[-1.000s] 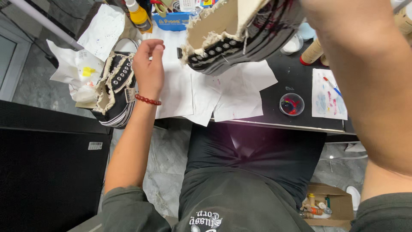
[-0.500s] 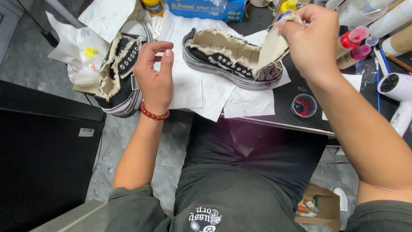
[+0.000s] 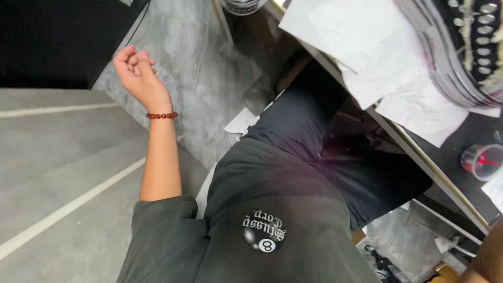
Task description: The person picks up containers of paint from a box on the floor, opens them, and squeezes green paint into a small cup already containing red and blue paint before using a brush to stir the colors together.
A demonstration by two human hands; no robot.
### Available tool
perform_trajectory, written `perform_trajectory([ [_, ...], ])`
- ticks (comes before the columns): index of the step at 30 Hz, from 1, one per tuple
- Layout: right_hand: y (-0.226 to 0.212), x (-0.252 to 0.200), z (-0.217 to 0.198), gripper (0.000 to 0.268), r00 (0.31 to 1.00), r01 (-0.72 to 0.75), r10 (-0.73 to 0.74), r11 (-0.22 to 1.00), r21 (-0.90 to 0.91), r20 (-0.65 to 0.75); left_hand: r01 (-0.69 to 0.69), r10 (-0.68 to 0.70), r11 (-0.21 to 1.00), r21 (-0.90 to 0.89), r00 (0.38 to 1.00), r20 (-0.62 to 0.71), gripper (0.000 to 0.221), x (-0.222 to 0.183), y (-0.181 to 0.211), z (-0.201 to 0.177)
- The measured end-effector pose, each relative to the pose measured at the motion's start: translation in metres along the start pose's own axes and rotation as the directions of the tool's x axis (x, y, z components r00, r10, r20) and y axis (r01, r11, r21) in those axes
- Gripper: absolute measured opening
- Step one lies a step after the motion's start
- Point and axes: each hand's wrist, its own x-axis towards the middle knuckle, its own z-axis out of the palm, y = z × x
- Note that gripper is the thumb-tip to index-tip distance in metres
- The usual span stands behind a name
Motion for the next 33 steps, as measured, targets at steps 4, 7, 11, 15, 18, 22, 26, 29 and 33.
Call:
perform_trajectory([
  [4,-0.018,-0.037,-0.002,0.005,0.995,0.056,-0.057,0.998,0.014,0.083,0.078,-0.061,0.977,0.197,0.994,-0.094,0.029,-0.024,-0.090,-0.062],
  [7,-0.023,-0.057,0.038,0.007,0.955,0.035,-0.062,0.995,0.099,0.291,0.241,-0.193,0.922,0.304,0.965,-0.180,0.030,-0.069,-0.124,-0.081],
  [11,-0.015,-0.071,0.084,0.007,0.846,-0.045,0.017,0.998,0.041,0.533,0.271,-0.225,0.834,0.481,0.962,-0.152,0.027,-0.118,-0.133,-0.072],
  [15,-0.002,-0.085,0.101,0.012,0.768,-0.112,0.122,0.992,-0.057,0.629,0.143,-0.226,0.810,0.568,0.971,0.077,0.018,-0.123,-0.136,-0.052],
  [18,0.002,-0.084,0.112,0.010,0.717,-0.073,0.121,0.992,-0.099,0.686,0.231,-0.384,0.748,0.622,0.915,0.122,0.018,-0.116,-0.159,-0.041],
  [22,0.005,-0.068,0.135,0.006,0.647,0.034,0.029,0.997,-0.067,0.762,0.438,-0.776,0.385,0.812,0.630,0.029,0.027,-0.144,-0.181,-0.036],
  [26,0.020,-0.059,0.152,0.007,0.555,0.056,0.001,0.998,-0.039,0.832,0.507,-0.873,0.300,0.808,0.488,0.018,0.030,-0.189,-0.194,-0.026],
  [29,0.034,-0.064,0.156,0.005,0.535,0.017,0.051,0.997,-0.071,0.843,0.520,-0.880,0.345,0.781,0.468,0.077,0.033,-0.197,-0.214,-0.026],
  [33,0.063,-0.068,0.143,0.005,0.513,-0.047,0.209,0.975,-0.215,0.833,0.864,-0.984,0.120,0.488,0.167,-0.055,0.051,-0.213,-0.231,-0.014],
])
